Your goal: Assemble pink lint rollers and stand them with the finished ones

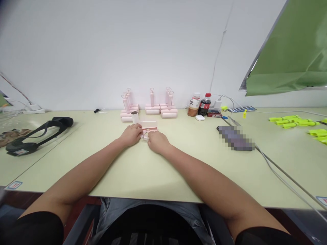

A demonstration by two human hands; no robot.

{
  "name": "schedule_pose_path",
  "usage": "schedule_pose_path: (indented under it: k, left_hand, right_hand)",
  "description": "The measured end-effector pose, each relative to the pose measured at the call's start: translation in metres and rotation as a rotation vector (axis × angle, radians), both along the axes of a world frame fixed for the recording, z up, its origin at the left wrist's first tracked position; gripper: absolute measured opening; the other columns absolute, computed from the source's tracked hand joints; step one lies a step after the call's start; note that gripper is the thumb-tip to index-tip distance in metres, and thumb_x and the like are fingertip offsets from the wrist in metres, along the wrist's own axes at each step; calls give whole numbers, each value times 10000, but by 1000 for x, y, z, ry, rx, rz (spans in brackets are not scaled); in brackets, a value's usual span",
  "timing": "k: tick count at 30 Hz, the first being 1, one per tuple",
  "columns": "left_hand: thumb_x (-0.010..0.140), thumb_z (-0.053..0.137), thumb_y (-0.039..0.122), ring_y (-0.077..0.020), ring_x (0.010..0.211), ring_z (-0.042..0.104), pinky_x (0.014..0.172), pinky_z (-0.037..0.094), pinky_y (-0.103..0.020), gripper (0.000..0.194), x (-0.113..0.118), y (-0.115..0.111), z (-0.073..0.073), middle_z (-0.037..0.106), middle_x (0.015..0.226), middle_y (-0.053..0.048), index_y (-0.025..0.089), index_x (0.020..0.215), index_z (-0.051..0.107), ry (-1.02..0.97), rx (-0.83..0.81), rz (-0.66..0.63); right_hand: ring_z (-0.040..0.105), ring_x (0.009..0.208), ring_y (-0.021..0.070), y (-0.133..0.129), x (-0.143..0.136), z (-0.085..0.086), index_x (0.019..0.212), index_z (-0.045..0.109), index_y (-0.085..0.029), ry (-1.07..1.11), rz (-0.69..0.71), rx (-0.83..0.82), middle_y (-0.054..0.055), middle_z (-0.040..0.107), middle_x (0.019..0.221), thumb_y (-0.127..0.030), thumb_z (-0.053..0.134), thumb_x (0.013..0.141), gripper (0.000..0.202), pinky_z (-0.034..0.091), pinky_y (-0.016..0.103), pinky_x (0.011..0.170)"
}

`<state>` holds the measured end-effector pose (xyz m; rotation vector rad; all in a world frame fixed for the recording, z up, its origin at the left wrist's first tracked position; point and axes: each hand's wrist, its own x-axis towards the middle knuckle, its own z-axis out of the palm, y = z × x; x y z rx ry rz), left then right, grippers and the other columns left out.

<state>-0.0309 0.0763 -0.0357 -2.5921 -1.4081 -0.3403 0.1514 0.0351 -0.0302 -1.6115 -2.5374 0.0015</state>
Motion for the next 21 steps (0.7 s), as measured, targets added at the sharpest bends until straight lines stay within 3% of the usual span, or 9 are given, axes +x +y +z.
schedule_pose_path:
  k: [9,14,21]
  left_hand:
    - [917,439,273,-256,973,582,814,460,-410,253,1,-1,-1,592,1162,-96,195,915,680,-9,24,16]
    - [910,441,260,-252,966,585,822,464,-413,259,0,1,-2,597,1157,-94,189,908,691,-27,18,5]
    - [901,450,254,-242,977,583,835,474,-394,259,-2,5,-4,588,1178,-89,189,910,700,-48,0,-16]
  right_hand:
    - [522,1025,293,-22,-4,-2,1025,659,-129,5,98,49,158,644,1105,-230,493,873,247,445,359,840]
    - [532,1032,294,-11,-3,-1,1028,670,-105,5,64,73,171,635,1103,-210,488,861,268,436,360,865]
    - [590,961,266,-1,-5,4,928,689,-130,-43,67,6,156,657,1040,-193,500,844,217,443,314,754]
